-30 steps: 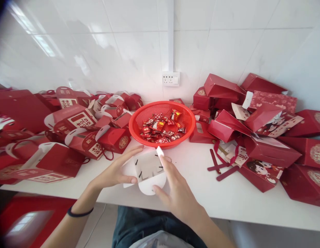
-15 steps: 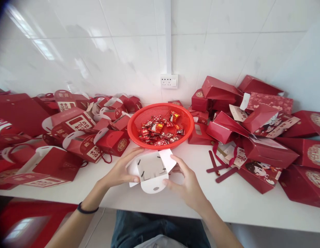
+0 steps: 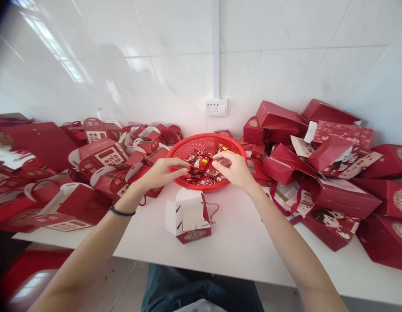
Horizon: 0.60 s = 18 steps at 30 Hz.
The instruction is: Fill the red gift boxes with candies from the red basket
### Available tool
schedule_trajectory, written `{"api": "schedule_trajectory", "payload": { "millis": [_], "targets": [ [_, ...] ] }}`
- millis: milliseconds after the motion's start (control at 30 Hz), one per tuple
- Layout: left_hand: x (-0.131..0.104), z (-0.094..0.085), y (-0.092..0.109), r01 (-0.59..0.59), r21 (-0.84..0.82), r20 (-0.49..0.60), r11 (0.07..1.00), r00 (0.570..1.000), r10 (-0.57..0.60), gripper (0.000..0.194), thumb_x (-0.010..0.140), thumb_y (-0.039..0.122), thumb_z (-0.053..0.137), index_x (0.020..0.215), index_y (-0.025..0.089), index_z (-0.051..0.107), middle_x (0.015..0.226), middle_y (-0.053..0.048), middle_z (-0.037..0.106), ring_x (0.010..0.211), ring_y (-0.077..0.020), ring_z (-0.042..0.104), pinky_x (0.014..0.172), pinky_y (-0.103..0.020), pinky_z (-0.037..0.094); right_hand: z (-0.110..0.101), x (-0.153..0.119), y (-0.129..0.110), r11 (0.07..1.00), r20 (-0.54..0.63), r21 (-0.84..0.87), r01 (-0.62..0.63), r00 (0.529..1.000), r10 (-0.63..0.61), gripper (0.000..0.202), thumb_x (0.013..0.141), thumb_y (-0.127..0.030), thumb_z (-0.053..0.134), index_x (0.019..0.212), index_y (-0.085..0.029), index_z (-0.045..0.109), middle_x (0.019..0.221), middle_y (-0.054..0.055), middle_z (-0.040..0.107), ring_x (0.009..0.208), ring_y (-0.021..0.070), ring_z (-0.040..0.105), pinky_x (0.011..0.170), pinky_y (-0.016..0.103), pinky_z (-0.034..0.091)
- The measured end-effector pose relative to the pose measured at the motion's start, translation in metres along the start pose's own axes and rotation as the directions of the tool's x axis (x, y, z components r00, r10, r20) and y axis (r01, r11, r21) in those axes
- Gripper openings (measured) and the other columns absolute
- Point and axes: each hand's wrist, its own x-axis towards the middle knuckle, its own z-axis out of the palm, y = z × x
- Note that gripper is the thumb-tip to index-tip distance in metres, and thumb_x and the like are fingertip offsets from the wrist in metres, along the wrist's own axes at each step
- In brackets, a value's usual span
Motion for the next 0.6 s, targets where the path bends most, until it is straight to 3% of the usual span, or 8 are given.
{"api": "schedule_trajectory", "payload": {
  "millis": [67, 133, 233, 300, 367, 433, 533, 600],
  "targets": [
    [0.028, 0.004, 0.000, 0.082, 0.147, 0.308, 0.986, 0.943, -0.125, 0.033, 0.091, 0.042, 0.060, 0.105, 0.019, 0.080, 0.111, -0.009, 0.080, 0.100, -0.0270, 0.073, 0.097, -0.035, 0.054, 0.010, 0.023, 0.011, 0.995, 0.023, 0.041, -0.094, 0.995, 0.093, 0.009, 0.081, -0.023, 0.070, 0.088, -0.020, 0.075, 0.099, 0.008, 0.079, 0.089, 0.0238, 0.073, 0.092, 0.042, 0.057],
    [0.050, 0.012, 0.000, 0.120, 0.340, 0.517, 0.933, 0.805, -0.291, 0.043, 0.086, 0.048, 0.067, 0.118, 0.022, 0.078, 0.122, -0.011, 0.077, 0.111, -0.0333, 0.071, 0.102, -0.040, 0.052, 0.019, 0.038, 0.022, 0.991, 0.032, 0.049, -0.126, 0.992, 0.125, 0.007, 0.080, -0.020, 0.069, 0.085, -0.018, 0.074, 0.097, 0.009, 0.079, 0.089, 0.0235, 0.073, 0.092, 0.041, 0.057],
    [0.068, 0.027, -0.002, 0.192, 0.537, 0.485, 0.822, 0.726, -0.487, 0.087, 0.070, 0.056, 0.081, 0.149, 0.027, 0.058, 0.157, -0.019, 0.052, 0.133, -0.0453, 0.058, 0.104, -0.048, 0.051, 0.028, 0.048, 0.038, 0.983, 0.059, 0.051, -0.175, 0.983, 0.172, 0.006, 0.078, -0.019, 0.070, 0.083, -0.017, 0.074, 0.092, 0.008, 0.078, 0.087, 0.0229, 0.072, 0.090, 0.040, 0.057],
    [0.074, 0.038, -0.006, 0.239, 0.594, 0.428, 0.768, 0.714, -0.554, 0.110, 0.059, 0.050, 0.090, 0.157, 0.030, 0.047, 0.170, -0.023, 0.029, 0.139, -0.0520, 0.050, 0.104, -0.055, 0.050, 0.030, 0.049, 0.045, 0.977, 0.095, 0.051, -0.207, 0.975, 0.201, 0.007, 0.077, -0.020, 0.072, 0.082, -0.016, 0.075, 0.089, 0.007, 0.078, 0.084, 0.0220, 0.072, 0.086, 0.039, 0.057],
    [0.076, 0.046, -0.013, 0.258, 0.584, 0.425, 0.770, 0.710, -0.561, 0.113, 0.052, 0.040, 0.093, 0.156, 0.029, 0.049, 0.171, -0.025, 0.022, 0.135, -0.0551, 0.052, 0.100, -0.058, 0.052, 0.029, 0.048, 0.049, 0.972, 0.129, 0.052, -0.229, 0.967, 0.221, 0.009, 0.077, -0.021, 0.074, 0.084, -0.016, 0.076, 0.087, 0.007, 0.077, 0.081, 0.0210, 0.071, 0.081, 0.036, 0.057],
    [0.078, 0.050, -0.023, 0.244, 0.497, 0.436, 0.833, 0.759, -0.483, 0.097, 0.054, 0.031, 0.090, 0.146, 0.024, 0.061, 0.162, -0.027, 0.040, 0.123, -0.0515, 0.062, 0.095, -0.054, 0.054, 0.028, 0.047, 0.050, 0.969, 0.150, 0.056, -0.240, 0.962, 0.230, 0.012, 0.077, -0.022, 0.074, 0.087, -0.017, 0.077, 0.087, 0.006, 0.077, 0.079, 0.0202, 0.071, 0.077, 0.034, 0.057],
    [0.079, 0.053, -0.036, 0.188, 0.351, 0.426, 0.917, 0.840, -0.336, 0.049, 0.062, 0.019, 0.079, 0.112, 0.018, 0.078, 0.123, -0.019, 0.074, 0.104, -0.0390, 0.071, 0.090, -0.044, 0.056, 0.027, 0.046, 0.051, 0.969, 0.147, 0.068, -0.236, 0.963, 0.224, 0.011, 0.078, -0.022, 0.074, 0.088, -0.017, 0.077, 0.089, 0.006, 0.077, 0.084, 0.0207, 0.071, 0.081, 0.034, 0.057],
    [0.080, 0.052, -0.040, 0.167, 0.289, 0.420, 0.943, 0.863, -0.282, 0.028, 0.069, 0.014, 0.071, 0.095, 0.017, 0.080, 0.099, -0.013, 0.079, 0.093, -0.0318, 0.073, 0.088, -0.038, 0.055, 0.027, 0.046, 0.051, 0.970, 0.139, 0.079, -0.231, 0.966, 0.218, 0.010, 0.079, -0.022, 0.074, 0.087, -0.018, 0.077, 0.091, 0.006, 0.077, 0.088, 0.0214, 0.071, 0.085, 0.035, 0.056]
  ]
}}
